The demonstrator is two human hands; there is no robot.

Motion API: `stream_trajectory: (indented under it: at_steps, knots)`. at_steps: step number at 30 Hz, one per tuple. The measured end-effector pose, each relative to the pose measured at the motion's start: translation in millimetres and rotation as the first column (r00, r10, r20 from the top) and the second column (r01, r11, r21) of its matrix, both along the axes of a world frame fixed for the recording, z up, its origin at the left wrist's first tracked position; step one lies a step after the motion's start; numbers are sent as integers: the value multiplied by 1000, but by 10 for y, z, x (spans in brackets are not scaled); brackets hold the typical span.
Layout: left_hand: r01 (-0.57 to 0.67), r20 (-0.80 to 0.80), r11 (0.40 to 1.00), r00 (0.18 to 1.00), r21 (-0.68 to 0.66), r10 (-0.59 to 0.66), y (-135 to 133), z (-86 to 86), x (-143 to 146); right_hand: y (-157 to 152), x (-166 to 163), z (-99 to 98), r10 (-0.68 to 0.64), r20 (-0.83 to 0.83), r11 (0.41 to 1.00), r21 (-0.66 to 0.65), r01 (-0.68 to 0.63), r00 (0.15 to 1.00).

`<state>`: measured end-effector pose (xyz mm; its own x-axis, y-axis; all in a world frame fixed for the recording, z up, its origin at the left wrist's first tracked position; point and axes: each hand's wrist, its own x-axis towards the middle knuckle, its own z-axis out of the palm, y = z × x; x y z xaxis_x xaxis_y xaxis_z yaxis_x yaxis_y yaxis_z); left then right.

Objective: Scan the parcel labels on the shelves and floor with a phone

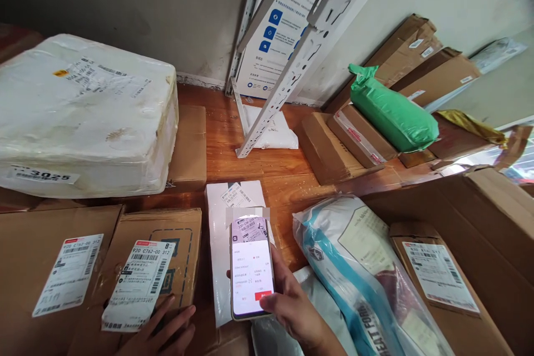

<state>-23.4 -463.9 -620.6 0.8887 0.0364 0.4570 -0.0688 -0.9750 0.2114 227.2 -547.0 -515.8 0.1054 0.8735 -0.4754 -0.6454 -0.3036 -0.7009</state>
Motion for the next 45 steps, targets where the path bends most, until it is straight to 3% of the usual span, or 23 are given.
stream_trajectory:
  at_steps: [7, 19, 26, 34, 45]
  knots:
    - [5, -37, 998, 999, 61, -3, 11, 56, 27, -12, -36, -44, 51, 20, 993, 110, -53, 999]
    - [3, -38, 999, 999, 53, -1, 13, 34, -6, -10, -51, -50, 48, 30, 995, 84, -51, 998]
    - [9, -30, 999, 1000, 43, -8, 64, 129, 29, -16, -64, -71, 65, 16, 994, 84, -66, 998]
    - [20, -30, 995, 999, 100, -17, 42, 33, 12, -11, -59, -92, 59, -5, 993, 106, -58, 998]
    - [22, -31, 995, 999, 100, -19, 27, 39, -3, -3, -67, -86, 53, 4, 994, 95, -53, 999]
